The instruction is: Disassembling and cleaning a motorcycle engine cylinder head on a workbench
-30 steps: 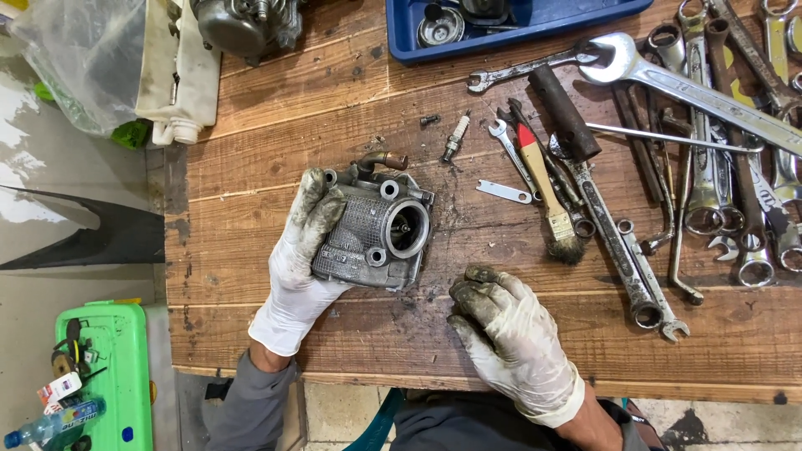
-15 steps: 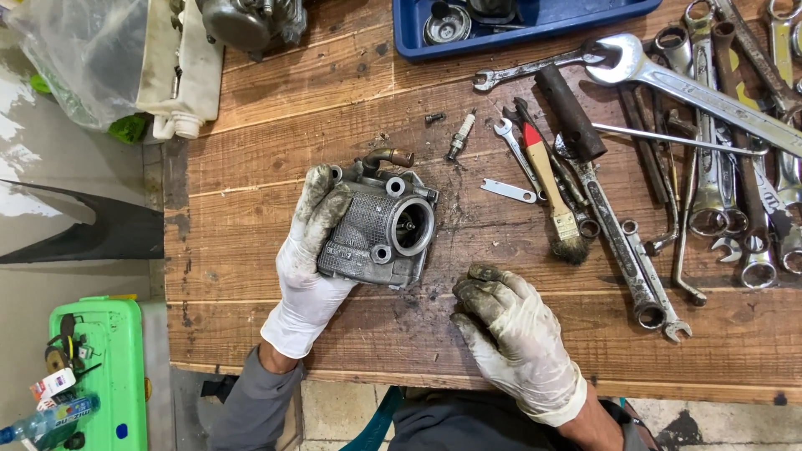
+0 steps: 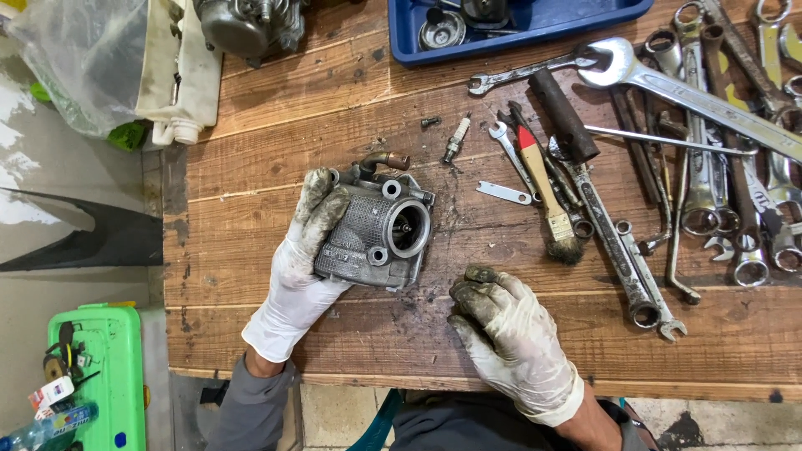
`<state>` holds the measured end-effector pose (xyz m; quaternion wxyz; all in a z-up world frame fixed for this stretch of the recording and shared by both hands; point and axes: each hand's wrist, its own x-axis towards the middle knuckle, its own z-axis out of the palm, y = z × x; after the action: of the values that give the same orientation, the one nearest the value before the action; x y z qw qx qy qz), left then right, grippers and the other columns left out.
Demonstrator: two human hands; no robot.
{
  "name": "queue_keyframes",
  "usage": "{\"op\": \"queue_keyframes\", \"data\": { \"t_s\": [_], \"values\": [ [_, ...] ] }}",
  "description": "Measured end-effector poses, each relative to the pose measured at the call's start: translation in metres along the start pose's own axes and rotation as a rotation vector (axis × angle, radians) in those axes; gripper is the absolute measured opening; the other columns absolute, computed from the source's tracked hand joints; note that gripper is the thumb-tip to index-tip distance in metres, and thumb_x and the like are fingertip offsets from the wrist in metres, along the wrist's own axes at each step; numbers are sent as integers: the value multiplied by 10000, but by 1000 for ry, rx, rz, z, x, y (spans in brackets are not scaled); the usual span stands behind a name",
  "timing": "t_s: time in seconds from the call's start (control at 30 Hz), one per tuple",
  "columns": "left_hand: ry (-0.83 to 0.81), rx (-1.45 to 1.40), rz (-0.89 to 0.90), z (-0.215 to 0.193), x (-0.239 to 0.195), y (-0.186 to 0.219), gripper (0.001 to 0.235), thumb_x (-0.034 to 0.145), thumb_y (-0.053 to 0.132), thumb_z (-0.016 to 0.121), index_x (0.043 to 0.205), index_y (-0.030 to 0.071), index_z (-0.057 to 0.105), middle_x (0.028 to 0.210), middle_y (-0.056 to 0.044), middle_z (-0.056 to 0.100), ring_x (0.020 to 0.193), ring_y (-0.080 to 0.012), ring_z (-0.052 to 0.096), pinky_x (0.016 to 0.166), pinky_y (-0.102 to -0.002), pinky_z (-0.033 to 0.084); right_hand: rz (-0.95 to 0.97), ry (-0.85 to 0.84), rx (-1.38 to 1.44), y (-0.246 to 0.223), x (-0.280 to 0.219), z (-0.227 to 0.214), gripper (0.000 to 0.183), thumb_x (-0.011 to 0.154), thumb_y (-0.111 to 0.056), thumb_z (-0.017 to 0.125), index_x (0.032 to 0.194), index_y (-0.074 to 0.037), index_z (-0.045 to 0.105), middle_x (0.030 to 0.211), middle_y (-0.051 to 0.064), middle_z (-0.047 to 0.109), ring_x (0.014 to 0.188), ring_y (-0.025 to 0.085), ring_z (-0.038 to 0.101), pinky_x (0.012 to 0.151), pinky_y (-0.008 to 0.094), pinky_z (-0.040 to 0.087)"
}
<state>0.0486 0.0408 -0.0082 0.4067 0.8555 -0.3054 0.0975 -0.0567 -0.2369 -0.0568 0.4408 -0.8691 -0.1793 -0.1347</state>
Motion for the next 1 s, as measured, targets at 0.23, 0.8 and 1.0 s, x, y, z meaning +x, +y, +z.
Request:
{"op": "queue_keyframes", "data": {
  "t_s": [0.23,0.8,1.0],
  "values": [
    [-68,-79,5,-12,6,-19,745,858,-34,867,1494,15,483,1687,-215,285,1609,-365,299,1358,-429,251,26,16,15,-4,2,-2,289,932,-224,702,1203,-125,699,1221,64,718,1211,303,641,1039,419,502],
    [-146,-128,-64,-36,27,-13,727,868,87,830,1507,81,483,1710,-218,245,1604,-373,299,1317,-452,347,-1,3,-6,0,3,1,288,932,-224,706,1197,-111,699,1192,78,710,1187,309,633,1030,421,507],
    [-51,38,-192,-31,17,2,939,869,151,849,1621,90,292,1718,-178,235,1609,-325,266,1330,-403,276,5,18,27,-7,7,-5,266,933,-215,702,1174,-103,700,1166,60,723,1184,296,645,1027,411,519]
  ]
}}
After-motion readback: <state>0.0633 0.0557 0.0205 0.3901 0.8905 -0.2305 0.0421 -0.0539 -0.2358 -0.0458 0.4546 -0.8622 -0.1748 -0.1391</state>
